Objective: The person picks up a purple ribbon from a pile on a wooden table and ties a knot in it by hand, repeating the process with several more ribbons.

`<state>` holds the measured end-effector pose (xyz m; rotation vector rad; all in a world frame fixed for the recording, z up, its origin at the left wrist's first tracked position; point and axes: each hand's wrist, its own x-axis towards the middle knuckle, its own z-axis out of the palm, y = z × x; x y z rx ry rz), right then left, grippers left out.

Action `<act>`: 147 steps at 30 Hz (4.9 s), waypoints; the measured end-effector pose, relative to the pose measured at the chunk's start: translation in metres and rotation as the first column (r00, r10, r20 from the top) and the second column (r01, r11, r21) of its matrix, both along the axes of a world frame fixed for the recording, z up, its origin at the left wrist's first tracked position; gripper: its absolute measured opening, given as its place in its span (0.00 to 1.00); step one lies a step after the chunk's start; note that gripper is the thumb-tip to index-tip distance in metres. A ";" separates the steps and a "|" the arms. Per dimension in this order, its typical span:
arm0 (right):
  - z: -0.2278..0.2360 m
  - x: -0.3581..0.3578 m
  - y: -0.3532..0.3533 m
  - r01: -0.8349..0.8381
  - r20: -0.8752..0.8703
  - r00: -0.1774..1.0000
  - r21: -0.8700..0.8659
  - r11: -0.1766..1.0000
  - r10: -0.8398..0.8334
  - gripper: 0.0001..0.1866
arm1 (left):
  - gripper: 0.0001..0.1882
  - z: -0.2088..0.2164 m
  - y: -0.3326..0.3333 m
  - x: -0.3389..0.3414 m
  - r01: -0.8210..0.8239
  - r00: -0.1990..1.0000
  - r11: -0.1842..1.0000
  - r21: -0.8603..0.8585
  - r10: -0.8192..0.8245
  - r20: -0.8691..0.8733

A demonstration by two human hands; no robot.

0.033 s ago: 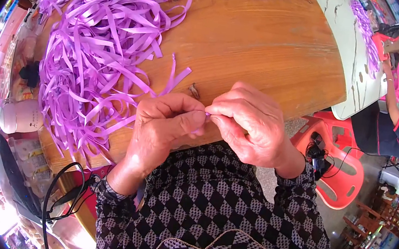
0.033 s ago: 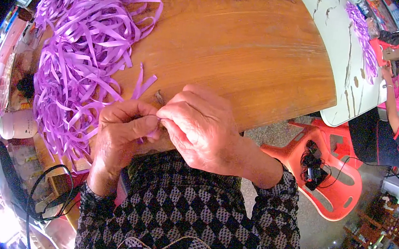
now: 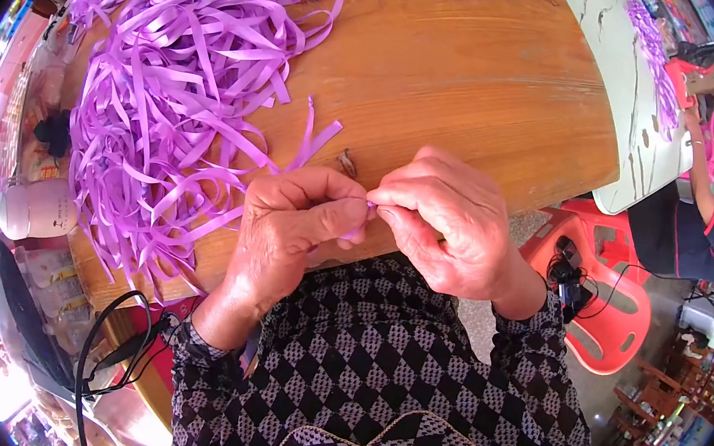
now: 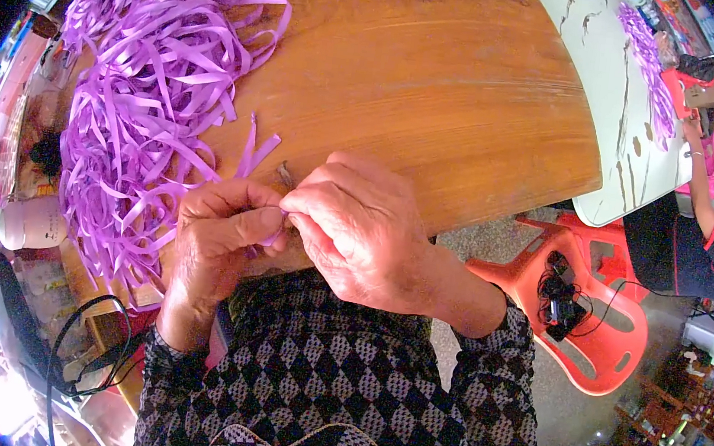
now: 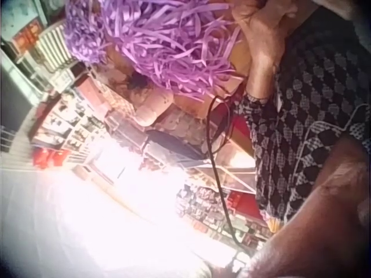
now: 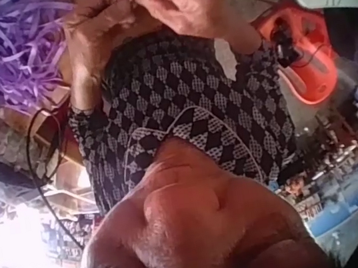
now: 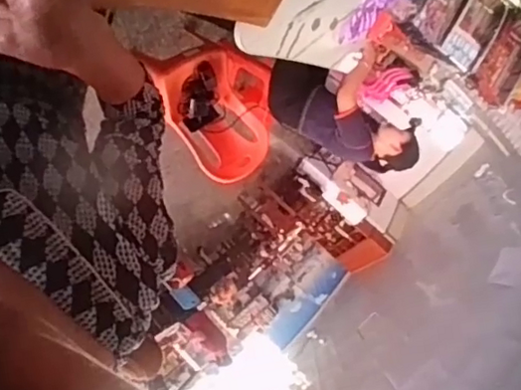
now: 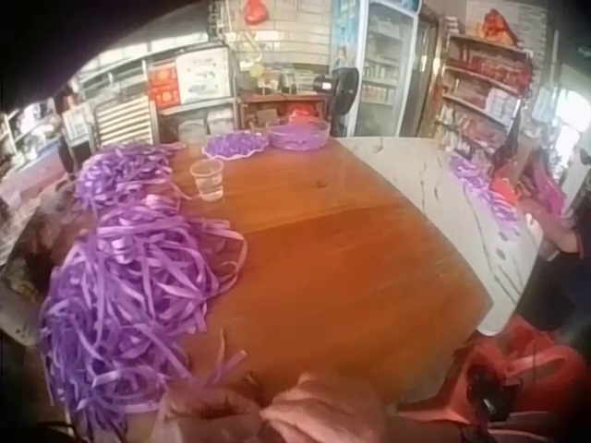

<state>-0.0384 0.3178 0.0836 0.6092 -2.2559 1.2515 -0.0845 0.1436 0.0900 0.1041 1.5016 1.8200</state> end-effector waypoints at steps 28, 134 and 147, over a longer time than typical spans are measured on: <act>-0.003 -0.004 0.002 0.016 0.076 0.997 0.003 1.000 -0.016 0.12 | 0.07 -0.005 0.001 0.000 -0.019 1.000 1.000 0.017 0.019 -0.013; -0.001 -0.017 -0.010 -0.032 -0.083 0.996 -0.036 0.999 0.029 0.19 | 0.10 0.026 -0.018 -0.002 -0.099 0.978 0.993 -0.071 0.084 -0.190; -0.003 0.004 -0.001 0.003 0.021 1.000 -0.082 0.997 -0.002 0.10 | 0.11 0.019 -0.016 -0.001 0.068 0.988 0.997 -0.038 -0.072 -0.134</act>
